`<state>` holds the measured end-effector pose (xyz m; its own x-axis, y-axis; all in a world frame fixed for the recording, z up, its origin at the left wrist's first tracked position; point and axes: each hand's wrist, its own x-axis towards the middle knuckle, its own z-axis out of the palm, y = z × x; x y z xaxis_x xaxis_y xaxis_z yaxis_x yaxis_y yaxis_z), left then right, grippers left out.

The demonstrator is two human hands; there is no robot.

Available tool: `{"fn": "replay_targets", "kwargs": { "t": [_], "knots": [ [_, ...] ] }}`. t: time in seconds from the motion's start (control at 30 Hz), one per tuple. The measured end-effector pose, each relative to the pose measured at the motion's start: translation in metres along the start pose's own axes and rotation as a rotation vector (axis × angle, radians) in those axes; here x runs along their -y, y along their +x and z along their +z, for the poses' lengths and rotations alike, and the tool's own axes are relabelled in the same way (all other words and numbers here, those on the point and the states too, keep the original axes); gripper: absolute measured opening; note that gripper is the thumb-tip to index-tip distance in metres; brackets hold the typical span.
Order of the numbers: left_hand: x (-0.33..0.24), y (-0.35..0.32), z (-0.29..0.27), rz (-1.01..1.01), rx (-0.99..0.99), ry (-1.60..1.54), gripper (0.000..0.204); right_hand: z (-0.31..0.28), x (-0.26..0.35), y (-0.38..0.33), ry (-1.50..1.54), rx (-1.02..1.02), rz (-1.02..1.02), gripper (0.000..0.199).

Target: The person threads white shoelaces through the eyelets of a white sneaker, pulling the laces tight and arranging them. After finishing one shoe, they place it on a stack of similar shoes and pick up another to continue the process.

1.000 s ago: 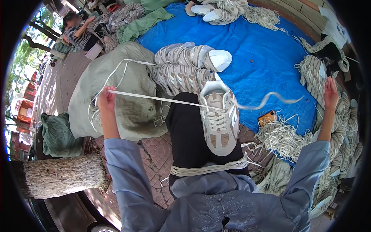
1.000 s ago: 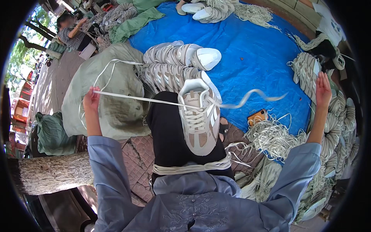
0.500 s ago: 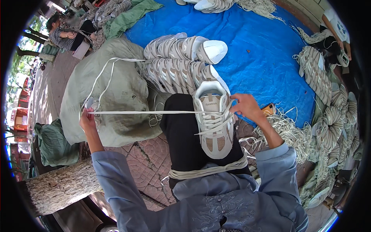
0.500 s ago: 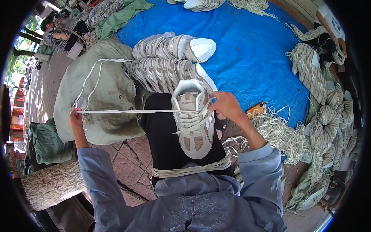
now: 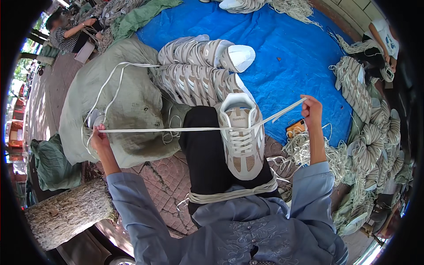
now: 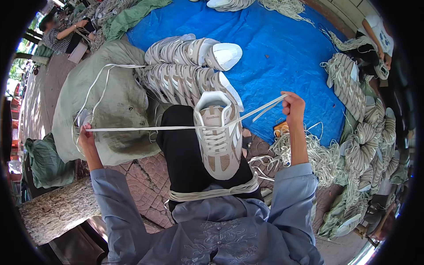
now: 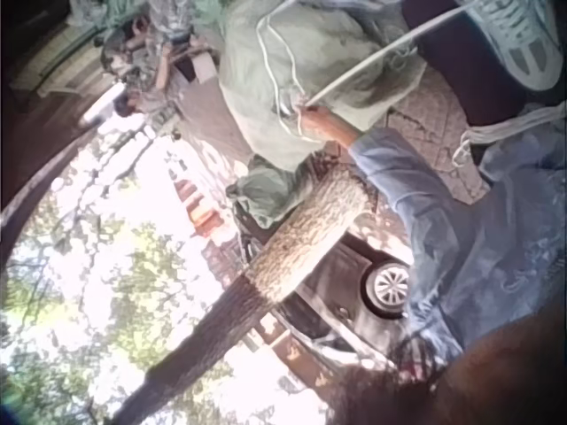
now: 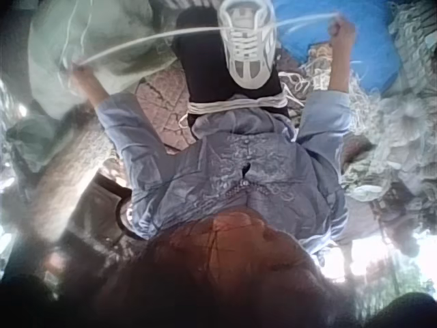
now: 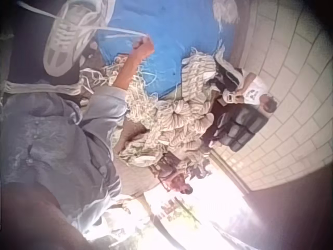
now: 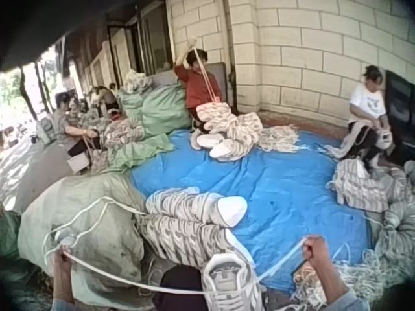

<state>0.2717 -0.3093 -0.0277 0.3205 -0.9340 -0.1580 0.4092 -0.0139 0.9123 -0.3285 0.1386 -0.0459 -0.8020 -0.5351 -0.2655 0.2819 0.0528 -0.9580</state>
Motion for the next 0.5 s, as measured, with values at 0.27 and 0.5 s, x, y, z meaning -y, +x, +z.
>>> {"fn": "replay_targets", "kwargs": {
  "t": [0.27,0.5],
  "knots": [
    [-0.006,-0.017,0.004,-0.024,-0.067,-0.018,0.019,-0.056,0.027,0.013,0.769,0.183,-0.115,0.031],
    [-0.042,-0.051,0.015,-0.018,0.153,0.167,0.019,-0.165,0.066,0.055,0.596,-0.061,-0.295,0.029]
  ]
}}
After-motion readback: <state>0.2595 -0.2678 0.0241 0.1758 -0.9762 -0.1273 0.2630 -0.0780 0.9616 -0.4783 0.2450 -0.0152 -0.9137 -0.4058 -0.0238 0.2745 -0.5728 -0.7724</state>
